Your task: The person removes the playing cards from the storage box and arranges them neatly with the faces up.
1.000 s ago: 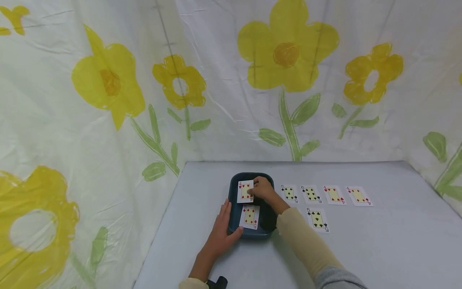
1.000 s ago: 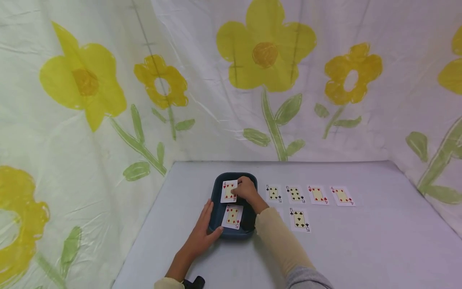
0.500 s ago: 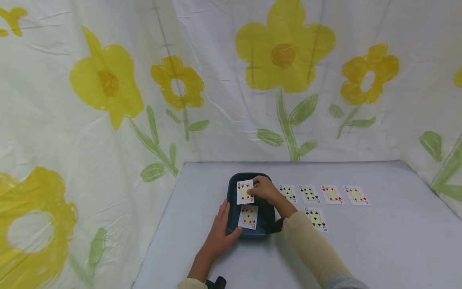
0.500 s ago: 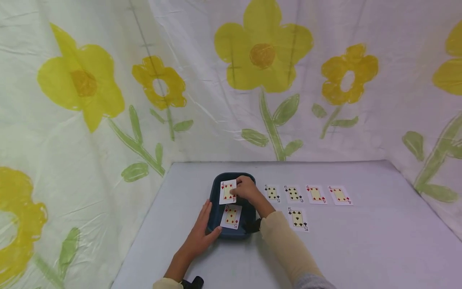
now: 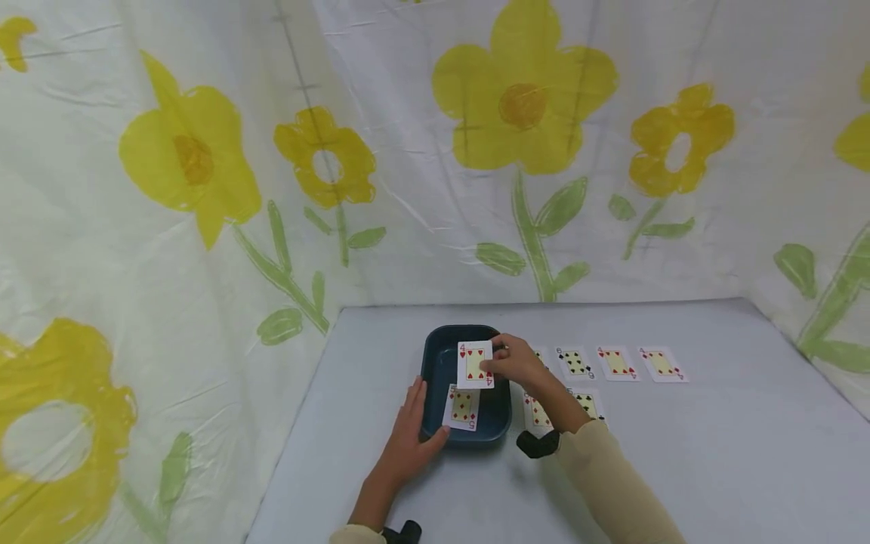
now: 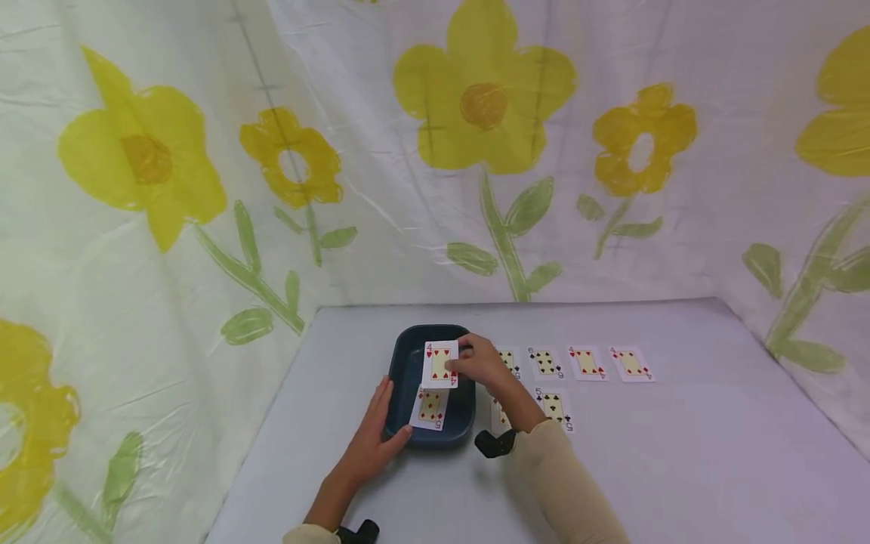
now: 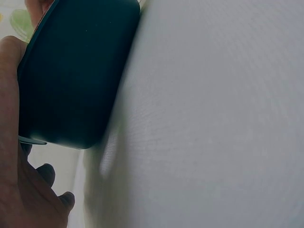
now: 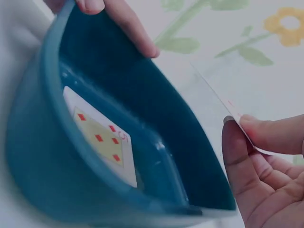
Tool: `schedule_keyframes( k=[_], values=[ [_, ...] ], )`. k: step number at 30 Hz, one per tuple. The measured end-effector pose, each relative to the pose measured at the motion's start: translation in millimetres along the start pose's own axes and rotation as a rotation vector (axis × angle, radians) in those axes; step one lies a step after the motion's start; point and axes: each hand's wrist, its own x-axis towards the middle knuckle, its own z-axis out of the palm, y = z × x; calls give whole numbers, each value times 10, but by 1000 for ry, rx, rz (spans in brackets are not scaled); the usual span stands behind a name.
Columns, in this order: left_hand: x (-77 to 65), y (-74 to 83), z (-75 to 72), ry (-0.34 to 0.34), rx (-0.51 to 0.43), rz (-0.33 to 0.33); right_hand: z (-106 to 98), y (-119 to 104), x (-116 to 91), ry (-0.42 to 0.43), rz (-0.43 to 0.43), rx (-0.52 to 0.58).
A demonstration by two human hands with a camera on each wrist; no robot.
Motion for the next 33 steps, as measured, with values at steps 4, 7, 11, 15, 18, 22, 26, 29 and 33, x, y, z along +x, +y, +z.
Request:
schedule_keyframes(
  k=[4, 7, 11, 15, 18, 22, 26, 29, 33],
  values=[
    [-22, 0, -20, 11, 4, -8, -83, 51, -87, -6, 23, 42],
    [-29, 1, -35, 17, -6, -1, -151, 86, -159, -3, 19, 41],
    [-18, -11, -31, 16, -11, 10, -266, 95, -297, -8, -3, 34],
    [-19, -16, -2, 11, -27, 10, -409, 162, -384, 1, -7, 39],
    [-21, -6, 12, 5, -32, 11, -514, 258, -405, 35, 14, 30],
    [-16, 12, -2, -4, -21, 4, -624, 336, -463, 64, 32, 12],
    [-10, 29, -19, 3, -22, 12, -717, 418, -523, 68, 22, -1],
    [-8, 32, -24, 10, -25, 25, -775, 480, -568, 78, 29, -5],
    [-9, 23, -25, 8, -25, 30, -845, 561, -642, 98, 65, -37]
  ],
)
